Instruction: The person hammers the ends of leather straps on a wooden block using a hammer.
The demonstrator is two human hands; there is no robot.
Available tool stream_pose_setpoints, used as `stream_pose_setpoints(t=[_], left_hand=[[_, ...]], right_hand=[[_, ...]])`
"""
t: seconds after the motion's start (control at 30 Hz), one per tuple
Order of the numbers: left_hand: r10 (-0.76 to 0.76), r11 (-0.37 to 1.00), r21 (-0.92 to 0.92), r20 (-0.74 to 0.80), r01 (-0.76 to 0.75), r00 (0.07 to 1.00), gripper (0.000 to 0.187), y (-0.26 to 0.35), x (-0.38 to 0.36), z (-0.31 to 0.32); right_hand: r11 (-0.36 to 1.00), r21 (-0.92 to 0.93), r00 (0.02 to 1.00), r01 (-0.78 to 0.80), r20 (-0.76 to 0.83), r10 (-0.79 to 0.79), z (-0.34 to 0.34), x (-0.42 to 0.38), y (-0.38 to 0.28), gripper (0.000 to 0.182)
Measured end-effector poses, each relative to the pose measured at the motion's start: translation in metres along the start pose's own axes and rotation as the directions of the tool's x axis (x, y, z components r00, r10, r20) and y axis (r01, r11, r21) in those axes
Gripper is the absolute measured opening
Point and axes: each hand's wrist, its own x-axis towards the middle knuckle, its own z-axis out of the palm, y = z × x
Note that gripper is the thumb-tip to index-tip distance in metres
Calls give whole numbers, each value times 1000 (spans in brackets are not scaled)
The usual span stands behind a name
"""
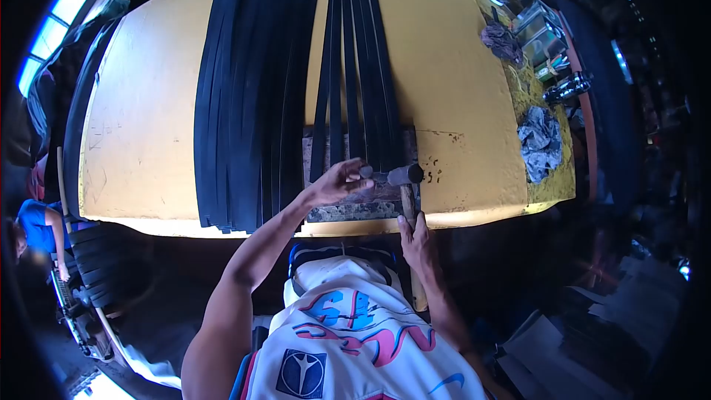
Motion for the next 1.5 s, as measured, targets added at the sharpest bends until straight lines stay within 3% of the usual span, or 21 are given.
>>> stream_pose_setpoints(t=[0.07, 0.37, 0.7, 0.77, 0.9, 1.07, 1.37, 1.5], left_hand=[[118, 993, 32, -89, -115, 989, 45, -18, 24, 3], [127, 955, 277, -65, -105, 990, 39, -13, 57, 0], [96, 980, 178, -53, -85, 994, 34, -26, 56, -3], [71, 988, 140, -31, -66, 997, 31, -30, 58, -3], [58, 993, 106, -51, -52, 997, 34, -32, 59, -4], [0, 992, 124, -50, 6, 999, 32, -29, 59, -4], [36, 996, 82, -65, -30, 997, 30, -34, 59, -3], [140, 987, 87, -50, -135, 989, 29, -34, 54, 2]], right_hand=[[1000, -22, 1000, -4, 15, 5, 0, 4, 13, 49], [1000, 15, 996, -3, 89, 2, 1, 11, 42, 63], [999, 31, 989, -27, 147, 22, 5, 16, 55, 68], [998, 49, 998, 50, 39, -52, 9, 15, 59, 54], [998, 35, 998, 52, 27, -53, 6, 14, 55, 57], [1000, 16, 995, -9, 104, 7, -3, 13, 44, 59], [1000, 7, 996, 22, 87, -23, 1, 13, 46, 59], [1000, 4, 995, -6, 102, 6, 0, 12, 41, 59]])
